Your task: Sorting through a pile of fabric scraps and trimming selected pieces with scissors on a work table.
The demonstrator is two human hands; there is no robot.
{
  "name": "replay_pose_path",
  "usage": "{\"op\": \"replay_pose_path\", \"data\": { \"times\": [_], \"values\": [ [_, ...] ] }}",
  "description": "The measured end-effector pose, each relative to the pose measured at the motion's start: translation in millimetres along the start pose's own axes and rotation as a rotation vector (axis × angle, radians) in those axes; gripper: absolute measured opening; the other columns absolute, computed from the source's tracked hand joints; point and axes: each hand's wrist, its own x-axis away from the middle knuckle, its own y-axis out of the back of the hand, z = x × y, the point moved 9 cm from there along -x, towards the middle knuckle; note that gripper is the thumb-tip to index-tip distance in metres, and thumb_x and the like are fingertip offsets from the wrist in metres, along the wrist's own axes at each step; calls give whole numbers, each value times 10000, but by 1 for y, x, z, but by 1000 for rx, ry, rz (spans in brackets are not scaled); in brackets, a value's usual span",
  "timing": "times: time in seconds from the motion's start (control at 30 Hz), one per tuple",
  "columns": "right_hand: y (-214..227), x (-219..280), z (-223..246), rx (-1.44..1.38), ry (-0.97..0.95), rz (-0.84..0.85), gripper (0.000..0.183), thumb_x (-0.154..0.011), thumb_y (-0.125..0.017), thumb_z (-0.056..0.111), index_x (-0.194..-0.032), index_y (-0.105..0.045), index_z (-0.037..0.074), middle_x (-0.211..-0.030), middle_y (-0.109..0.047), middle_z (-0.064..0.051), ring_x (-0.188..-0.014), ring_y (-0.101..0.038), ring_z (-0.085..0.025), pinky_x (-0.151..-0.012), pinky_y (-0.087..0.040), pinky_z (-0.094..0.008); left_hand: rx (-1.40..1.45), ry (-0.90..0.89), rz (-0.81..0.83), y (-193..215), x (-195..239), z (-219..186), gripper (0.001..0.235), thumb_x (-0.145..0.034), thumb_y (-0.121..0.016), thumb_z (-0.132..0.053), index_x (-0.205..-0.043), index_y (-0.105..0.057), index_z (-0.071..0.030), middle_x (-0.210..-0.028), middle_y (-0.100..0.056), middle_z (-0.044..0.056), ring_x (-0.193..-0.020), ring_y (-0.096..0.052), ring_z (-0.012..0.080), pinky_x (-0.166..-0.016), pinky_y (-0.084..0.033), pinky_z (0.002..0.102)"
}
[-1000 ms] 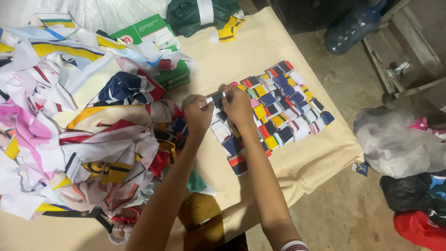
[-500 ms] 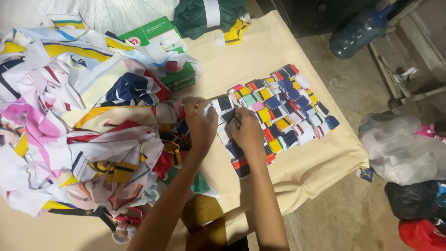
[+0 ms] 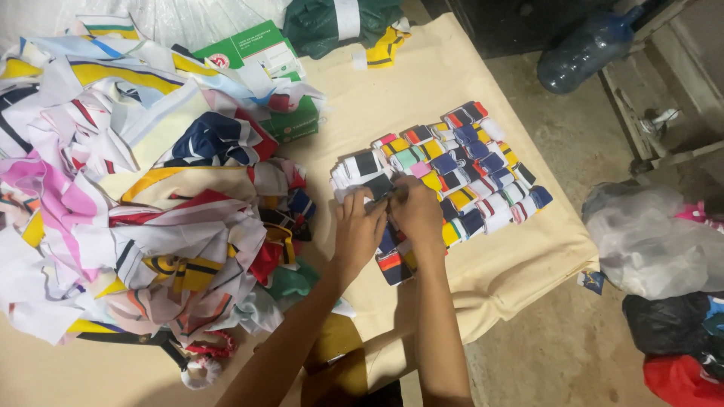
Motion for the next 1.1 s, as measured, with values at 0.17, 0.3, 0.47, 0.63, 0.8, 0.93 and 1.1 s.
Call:
{"op": "replay_pose_path", "data": {
  "times": [0.17,0.3,0.47,0.63,0.8,0.93,1.1],
  "values": [
    [12,9,12,30,16,-25,301,-883,-729,21,-1176,-760,81,-1100,-731,-211,-1030,-735,-411,-874,-605,-485,-58,23,15,7,-3,5,316,-942,-640,-285,-1250,-698,-246,-1215,-498,78,-1135,-506,290,-835,-432,429],
    [7,16,20,120,85,-5,205,-862,-761,63,-1058,-799,108,-1005,-742,-161,-973,-743,-382,-841,-602,-493,-126,20,59,13,-7,10,311,-966,-626,-286,-1268,-696,-264,-1231,-508,86,-1184,-528,284,-875,-478,447],
    [-6,16,15,140,102,-1,147,-870,-756,96,-1003,-804,134,-960,-738,-121,-950,-745,-359,-826,-599,-494,-166,-35,57,13,-9,17,317,-978,-609,-293,-1288,-669,-267,-1243,-504,91,-1184,-538,295,-875,-486,459],
    [2,35,23,24,191,-139,74,-875,-761,156,-949,-767,166,-921,-722,-95,-899,-737,-370,-775,-589,-487,-137,-121,-57,44,13,20,375,-899,-635,-248,-1273,-645,-280,-1167,-538,54,-1036,-615,293,-870,-466,479],
    [-56,94,48,-68,183,237,216,-882,-693,406,-976,-720,213,-822,-767,-91,-897,-749,-381,-760,-594,-514,-54,45,-252,180,69,50,207,-872,-661,-153,-1072,-703,-187,-1142,-608,33,-1055,-628,275,-819,-466,377],
    [-113,161,97,-92,397,469,319,-916,-694,331,-1128,-685,93,-1018,-743,-230,-954,-727,-452,-797,-588,-606,-360,224,-383,245,129,97,347,-807,-707,-165,-1154,-707,-159,-1286,-580,153,-1207,-571,412,-903,-464,474],
    [-178,167,95,54,521,469,392,-982,-613,299,-1296,-535,78,-1275,-588,-197,-1182,-624,-440,-925,-563,-573,-380,349,-273,232,171,149,552,-896,-702,-417,-1359,-571,-146,-1544,-417,259,-1392,-446,462,-1109,-338,550]
  ]
}}
